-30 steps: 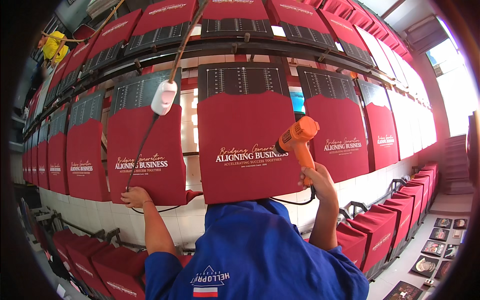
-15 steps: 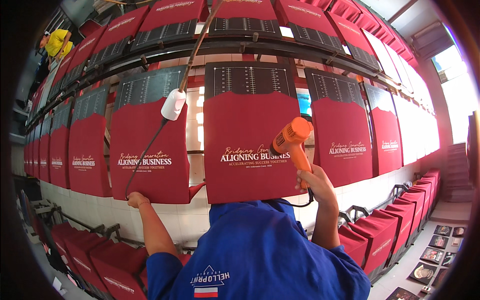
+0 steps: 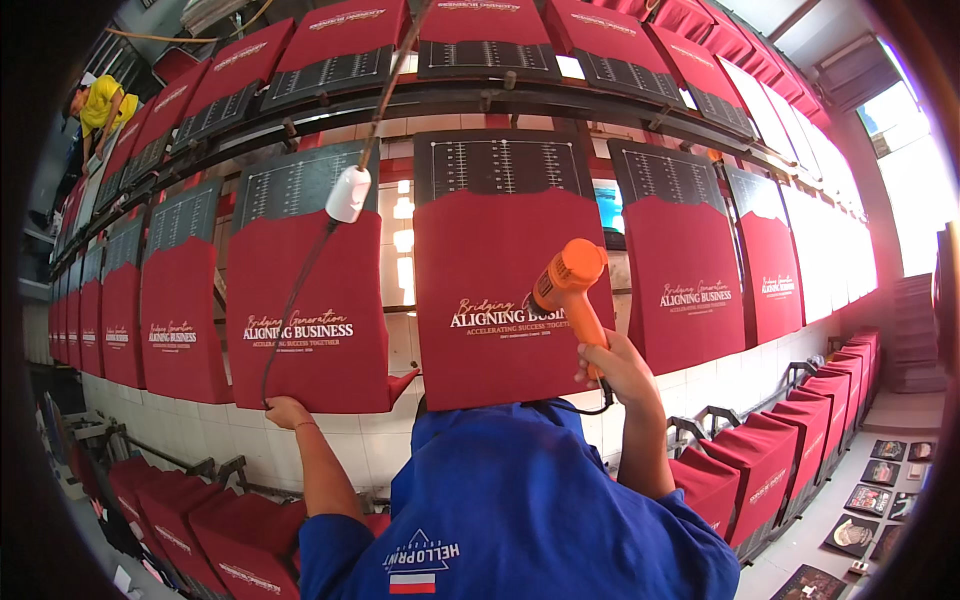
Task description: The person uses a heat gun to cure the ink on maroon t-shirts by moving the tool across the surface of each shirt while it is mounted on a printing platen.
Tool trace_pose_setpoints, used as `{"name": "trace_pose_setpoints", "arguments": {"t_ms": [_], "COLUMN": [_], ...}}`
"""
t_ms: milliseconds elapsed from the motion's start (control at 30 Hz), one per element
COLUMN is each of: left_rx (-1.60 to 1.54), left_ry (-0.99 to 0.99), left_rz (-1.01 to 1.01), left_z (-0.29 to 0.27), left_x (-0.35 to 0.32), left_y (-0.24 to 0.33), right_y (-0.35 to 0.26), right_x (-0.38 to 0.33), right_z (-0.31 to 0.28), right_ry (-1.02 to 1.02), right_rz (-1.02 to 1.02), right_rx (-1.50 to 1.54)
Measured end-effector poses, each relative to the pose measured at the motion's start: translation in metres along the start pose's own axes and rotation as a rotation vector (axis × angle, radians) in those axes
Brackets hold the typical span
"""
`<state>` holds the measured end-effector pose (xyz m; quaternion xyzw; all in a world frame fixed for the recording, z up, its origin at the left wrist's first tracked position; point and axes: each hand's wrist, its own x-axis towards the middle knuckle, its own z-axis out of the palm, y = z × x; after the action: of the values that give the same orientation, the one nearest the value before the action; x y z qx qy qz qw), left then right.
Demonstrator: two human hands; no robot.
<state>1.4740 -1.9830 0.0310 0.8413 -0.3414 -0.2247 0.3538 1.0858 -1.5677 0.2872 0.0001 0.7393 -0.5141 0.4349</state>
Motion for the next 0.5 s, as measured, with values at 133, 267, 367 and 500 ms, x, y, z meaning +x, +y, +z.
{"name": "trace_pose_setpoints", "arguments": {"t_ms": [133,267,367,500], "left_rx": [0.034,-0.014,-0.039,-0.051], "left_ry": [0.001,-0.005,-0.019,-0.010], "left_rz": [0.002,0.012,0.014,0.008], "left_z": [0.000,-0.003,-0.002,-0.001], "left_x": [0.005,0.000,0.003,-0.004], "left_y": [-0.002,0.000,-0.001,0.005], "right_y": [-0.004,-0.010,-0.006,-0.003], "right_x": [-0.001,0.001,0.010,0.013], "right_z": [0.017,0.020,0.031,0.046], "right_ry": [-0.010,-0.040,0.023,0.069], "right_rz": [-0.005,0.033,-0.051,-0.099], "right_rx": [-0.009,-0.028,-0.037,-0.036]}}
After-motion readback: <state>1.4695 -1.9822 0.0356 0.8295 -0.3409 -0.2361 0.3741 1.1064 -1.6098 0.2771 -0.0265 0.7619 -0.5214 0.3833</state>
